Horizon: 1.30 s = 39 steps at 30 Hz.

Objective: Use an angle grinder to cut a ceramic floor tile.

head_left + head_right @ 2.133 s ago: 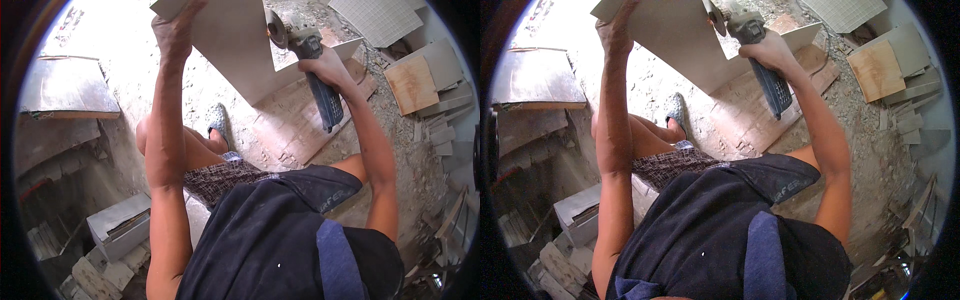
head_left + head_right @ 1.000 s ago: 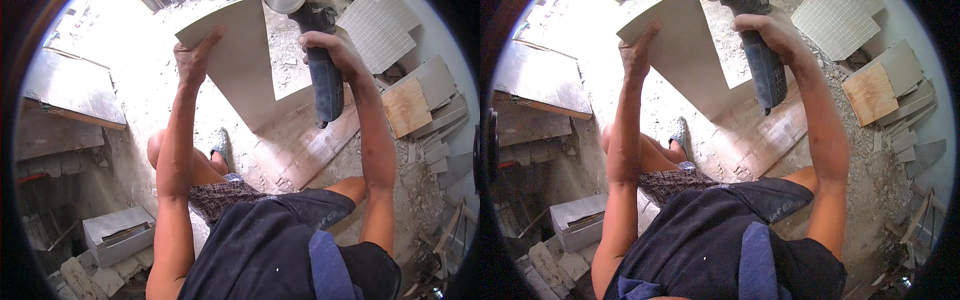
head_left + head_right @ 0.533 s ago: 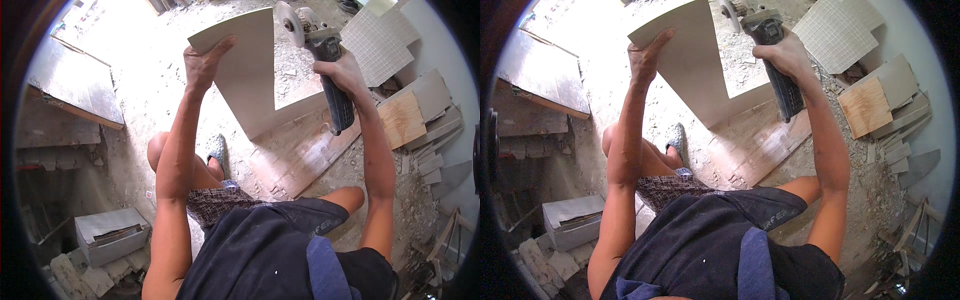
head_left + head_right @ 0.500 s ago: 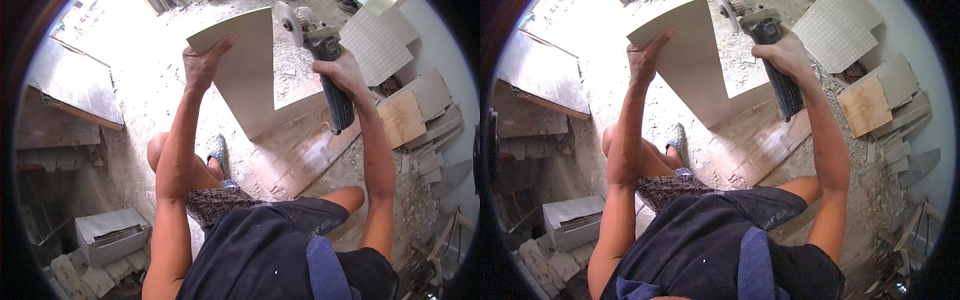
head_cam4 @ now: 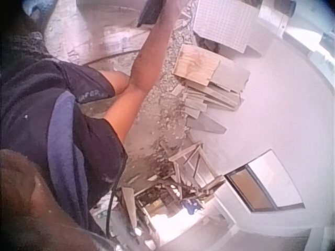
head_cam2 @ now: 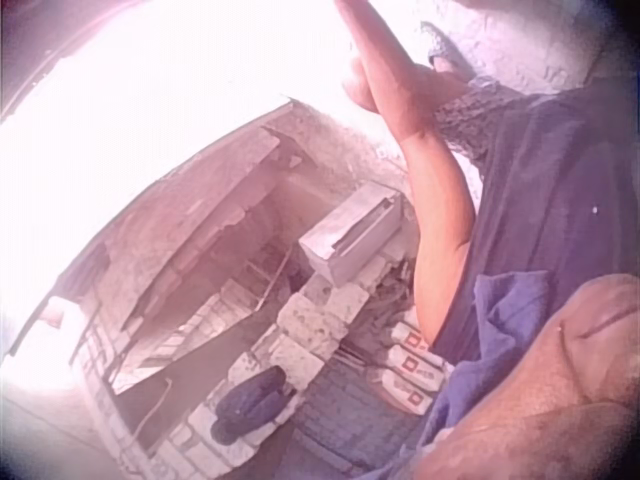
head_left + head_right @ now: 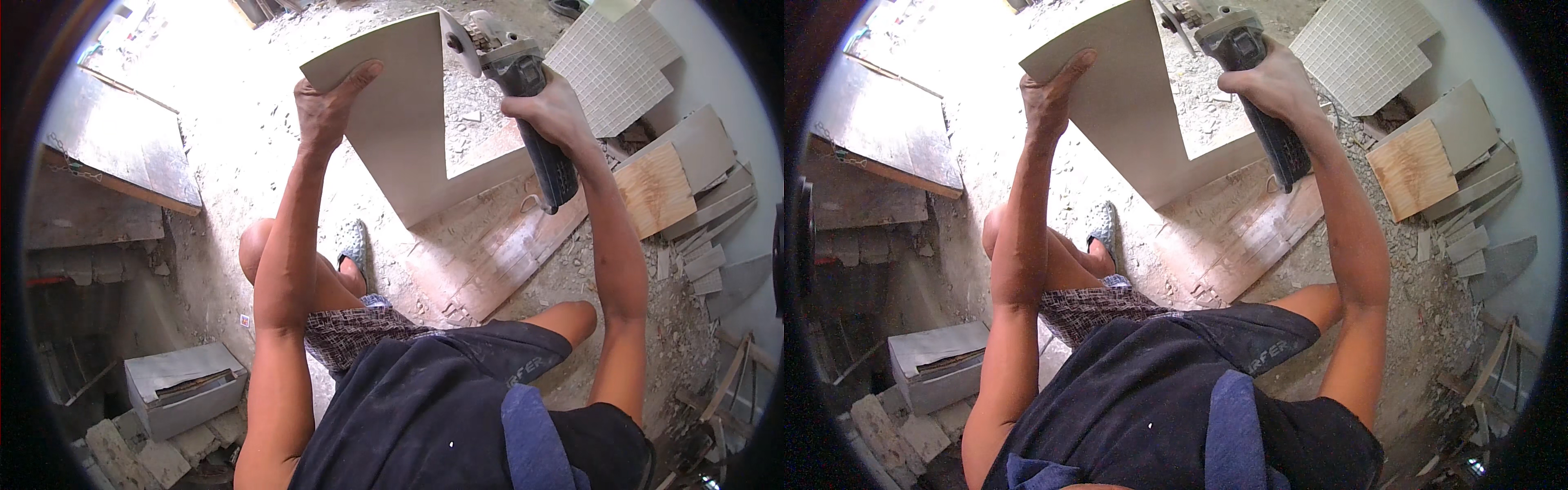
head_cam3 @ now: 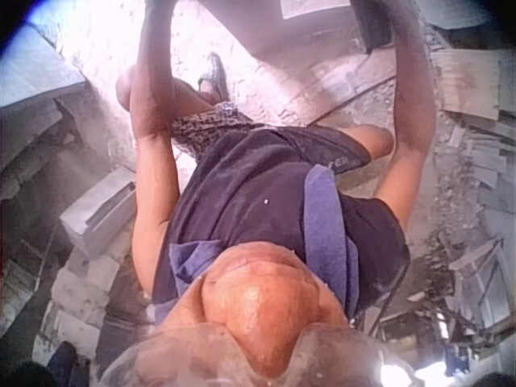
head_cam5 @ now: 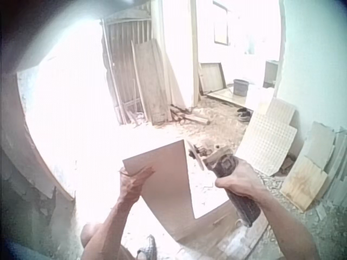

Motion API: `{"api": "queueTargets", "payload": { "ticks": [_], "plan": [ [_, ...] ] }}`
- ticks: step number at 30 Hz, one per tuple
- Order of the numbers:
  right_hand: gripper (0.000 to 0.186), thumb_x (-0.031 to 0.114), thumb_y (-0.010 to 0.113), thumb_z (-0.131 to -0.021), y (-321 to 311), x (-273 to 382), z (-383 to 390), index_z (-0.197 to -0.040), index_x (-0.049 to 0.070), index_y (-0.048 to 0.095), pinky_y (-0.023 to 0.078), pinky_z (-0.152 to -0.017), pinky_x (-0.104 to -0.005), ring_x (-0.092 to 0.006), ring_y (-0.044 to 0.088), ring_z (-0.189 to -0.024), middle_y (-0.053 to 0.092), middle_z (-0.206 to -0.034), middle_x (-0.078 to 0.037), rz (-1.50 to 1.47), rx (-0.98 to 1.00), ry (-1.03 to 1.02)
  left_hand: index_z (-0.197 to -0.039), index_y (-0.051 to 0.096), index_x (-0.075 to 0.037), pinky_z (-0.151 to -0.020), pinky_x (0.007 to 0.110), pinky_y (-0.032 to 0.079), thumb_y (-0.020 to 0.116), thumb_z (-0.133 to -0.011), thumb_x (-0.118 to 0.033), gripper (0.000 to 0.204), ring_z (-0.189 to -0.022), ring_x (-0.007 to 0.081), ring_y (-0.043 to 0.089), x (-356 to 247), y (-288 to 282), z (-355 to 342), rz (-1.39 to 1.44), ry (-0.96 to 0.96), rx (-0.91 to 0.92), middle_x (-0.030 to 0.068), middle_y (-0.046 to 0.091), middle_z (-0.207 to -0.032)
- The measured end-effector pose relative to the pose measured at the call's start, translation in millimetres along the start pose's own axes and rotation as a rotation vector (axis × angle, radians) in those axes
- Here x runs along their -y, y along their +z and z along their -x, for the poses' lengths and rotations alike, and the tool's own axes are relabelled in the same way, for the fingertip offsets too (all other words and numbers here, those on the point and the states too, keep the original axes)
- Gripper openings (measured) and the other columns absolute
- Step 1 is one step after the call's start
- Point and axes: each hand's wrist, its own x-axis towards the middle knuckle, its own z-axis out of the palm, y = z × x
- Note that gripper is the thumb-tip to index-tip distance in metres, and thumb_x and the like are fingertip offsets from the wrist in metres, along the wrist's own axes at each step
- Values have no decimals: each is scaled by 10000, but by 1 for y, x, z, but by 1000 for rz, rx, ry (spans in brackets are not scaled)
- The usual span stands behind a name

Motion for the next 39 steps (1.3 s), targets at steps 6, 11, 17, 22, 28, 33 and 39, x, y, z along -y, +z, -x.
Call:
{"api": "queueTargets", "payload": {
  "ticks": [6,11,17,22,28,33,39],
  "plan": [
    [595,327,757,-592,2,-3,-1,-1094,20,671,545,-770,-330,-221,679,-803,709,-914,-121,-8,1,10,-997,757,-28,-701,264,556,851,-804,-167,256,-778,124,680,-1,-1,0,17,19,26,57,745,-878],
    [603,332,767,-580,3,-5,3,-1084,14,672,547,-759,-330,-219,680,-794,709,-901,-131,-5,7,18,-993,757,-29,-696,263,556,840,-810,-160,240,-769,125,679,3,-2,-1,-10,12,15,53,743,-875],
    [604,332,766,-571,16,-17,11,-1060,-10,673,549,-756,-322,-232,685,-785,712,-881,-138,-12,-22,8,-1001,754,-32,-716,277,562,837,-811,-176,253,-789,132,682,5,-6,-4,-1,15,40,58,742,-905],
    [610,342,763,-574,29,-34,21,-1065,-9,673,551,-778,-337,-248,687,-786,719,-896,-143,-59,-48,13,-1018,749,-34,-722,282,564,840,-809,-168,264,-798,142,687,6,-3,-4,-43,27,-8,62,741,-916],
    [689,370,765,-574,39,-47,31,-1123,-30,648,548,-824,-363,-303,698,-868,716,-966,-194,47,138,107,-1028,744,-34,-737,285,563,857,-797,-172,292,-824,142,688,10,-4,-6,-7,15,-17,64,740,-922],
    [719,366,763,-581,51,-57,42,-1170,-24,626,526,-893,-380,-345,685,-963,706,-1025,-223,41,104,158,-1059,723,-29,-809,352,554,859,-784,-199,350,-913,201,686,13,-9,-7,-56,9,-15,90,726,-988],
    [708,352,775,-583,62,-72,50,-1153,-39,621,531,-902,-392,-361,683,-981,699,-1042,-242,63,118,206,-1066,727,-31,-846,343,537,855,-787,-169,337,-938,188,675,9,-3,-7,-30,31,-5,83,729,-1001]
  ]
}}
